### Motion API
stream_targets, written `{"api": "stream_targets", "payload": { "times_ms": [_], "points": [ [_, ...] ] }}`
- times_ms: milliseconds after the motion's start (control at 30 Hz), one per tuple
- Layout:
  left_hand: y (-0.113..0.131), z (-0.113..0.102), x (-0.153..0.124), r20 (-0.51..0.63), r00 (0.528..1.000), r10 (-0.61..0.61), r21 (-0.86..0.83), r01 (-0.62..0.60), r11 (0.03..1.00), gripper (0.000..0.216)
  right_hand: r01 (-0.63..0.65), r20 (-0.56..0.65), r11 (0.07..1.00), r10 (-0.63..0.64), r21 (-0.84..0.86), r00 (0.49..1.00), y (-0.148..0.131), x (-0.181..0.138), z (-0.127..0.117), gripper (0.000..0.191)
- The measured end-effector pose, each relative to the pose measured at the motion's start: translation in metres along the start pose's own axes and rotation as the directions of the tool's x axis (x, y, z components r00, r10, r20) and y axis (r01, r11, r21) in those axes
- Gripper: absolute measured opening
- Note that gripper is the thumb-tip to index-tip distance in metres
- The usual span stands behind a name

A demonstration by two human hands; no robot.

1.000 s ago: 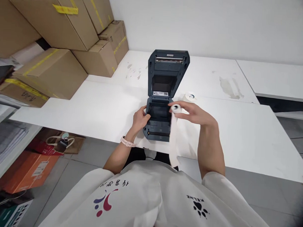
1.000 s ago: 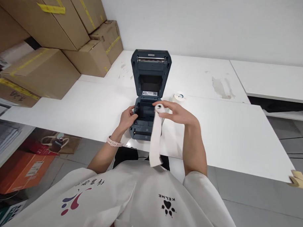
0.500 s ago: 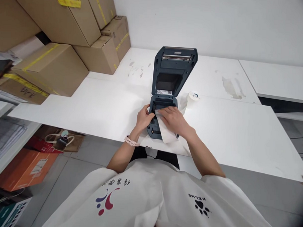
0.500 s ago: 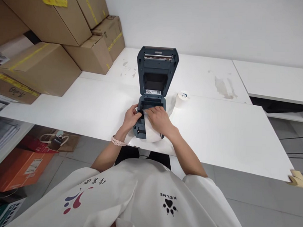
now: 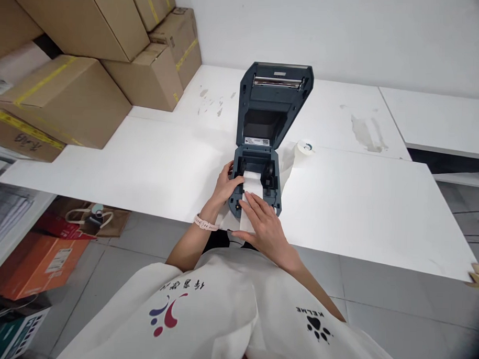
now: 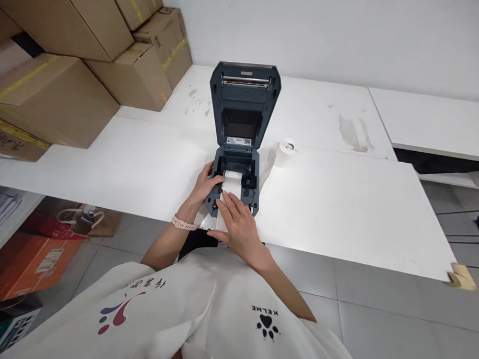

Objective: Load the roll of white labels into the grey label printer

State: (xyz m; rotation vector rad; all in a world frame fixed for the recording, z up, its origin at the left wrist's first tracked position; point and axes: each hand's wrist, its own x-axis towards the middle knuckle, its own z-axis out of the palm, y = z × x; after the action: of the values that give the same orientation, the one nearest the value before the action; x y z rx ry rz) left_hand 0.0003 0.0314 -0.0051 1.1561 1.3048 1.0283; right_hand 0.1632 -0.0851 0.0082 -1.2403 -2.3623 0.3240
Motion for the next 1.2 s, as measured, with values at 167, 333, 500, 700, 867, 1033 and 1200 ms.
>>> {"api": "stream_targets", "payload": {
  "times_ms": [167, 333, 500, 700, 867, 1033, 1200],
  "points": [
    [0.002, 0.000, 0.000, 0.017, 1.000, -0.020, 0.050, 0.019, 0.999, 0.072, 0.034, 0.072, 0.999, -0.032, -0.030, 0.997, 0.004, -0.003, -0.002, 0.091],
    [0.004, 0.000, -0.002, 0.009, 0.999, -0.039, 0.023, 0.039, 0.999, 0.070, 0.024, 0.078, 0.999, -0.020, -0.046, 0.997, 0.003, -0.003, -0.004, 0.087],
    [0.002, 0.000, 0.000, 0.041, 0.997, -0.059, -0.014, 0.059, 0.998, 0.074, 0.007, 0.089, 0.999, -0.002, -0.052, 0.996, 0.002, -0.002, -0.005, 0.083],
    [0.004, -0.003, -0.012, 0.054, 0.996, -0.075, -0.010, 0.076, 0.997, 0.078, -0.010, 0.142, 0.997, -0.002, 0.083, 0.990, 0.004, -0.013, -0.025, 0.070],
    [-0.001, -0.003, -0.066, 0.090, 0.993, -0.077, 0.063, 0.071, 0.995, 0.103, -0.008, 0.095, 0.914, -0.034, 0.406, 0.995, 0.029, 0.011, -0.097, 0.054],
    [-0.004, -0.007, -0.104, 0.165, 0.978, -0.131, 0.125, 0.112, 0.986, 0.112, -0.029, -0.485, 0.873, 0.297, 0.486, 0.823, 0.096, 0.134, -0.135, 0.073],
    [-0.013, -0.013, -0.109, 0.185, 0.976, -0.114, 0.104, 0.096, 0.990, 0.114, -0.072, -0.258, 0.627, 0.419, 0.776, 0.871, 0.129, 0.213, -0.137, 0.076]
  ]
}}
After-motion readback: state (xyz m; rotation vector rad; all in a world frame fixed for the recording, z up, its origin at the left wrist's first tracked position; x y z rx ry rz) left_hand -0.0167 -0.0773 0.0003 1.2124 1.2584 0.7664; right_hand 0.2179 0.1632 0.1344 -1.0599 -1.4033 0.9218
